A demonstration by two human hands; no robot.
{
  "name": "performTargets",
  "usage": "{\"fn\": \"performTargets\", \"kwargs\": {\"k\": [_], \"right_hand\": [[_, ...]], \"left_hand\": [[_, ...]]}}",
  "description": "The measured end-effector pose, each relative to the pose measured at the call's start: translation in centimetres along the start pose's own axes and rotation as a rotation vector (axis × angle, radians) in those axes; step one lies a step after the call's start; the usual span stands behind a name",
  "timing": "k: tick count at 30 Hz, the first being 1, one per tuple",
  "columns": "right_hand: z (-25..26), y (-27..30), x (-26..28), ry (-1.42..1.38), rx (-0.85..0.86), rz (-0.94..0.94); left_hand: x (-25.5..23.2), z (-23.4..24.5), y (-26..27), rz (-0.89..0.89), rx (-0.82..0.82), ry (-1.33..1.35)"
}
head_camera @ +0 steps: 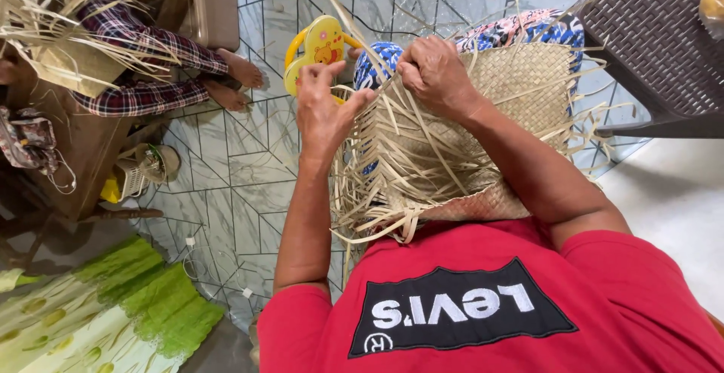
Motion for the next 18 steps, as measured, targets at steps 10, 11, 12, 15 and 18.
{"fn": "performTargets", "kwargs": {"k": [10,11,12,15,18], "right_hand": [[0.8,0.4,1.2,-0.049,-0.066,0.035],[1.2,0.5,1.3,-0.073,-0.069,0.034],[1.3,0.5,1.2,-0.071,-0.072,0.031],[1.1,0.5,0.6,-0.126,-0.025,0.0],[1.0,0.3,0.5,-0.1,-0.024,-0.023]], "left_hand": [[-1.5,-0.7,0.2,-0.167,-0.063,-0.04],[-1.2,-1.1,0.1,-0.153,-0.046,0.022],[-1.2,-1.1,0.0,-0.158,-0.043,0.024],[-1.5,-1.0,-0.4,-0.225,-0.076,-0.001],[-1.4,-1.4,-0.7,-0.286,-0.046,-0.009]]}}
Point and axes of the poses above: each hand's wrist, its own y-axis away from the middle knuckle, its own z-axis out of the back of the hand, x = y × z, the point moved 8 cm from there along -y, towards the middle knuckle, and after that the axes turned 12 degrees about -z, right-handed, at the moved point
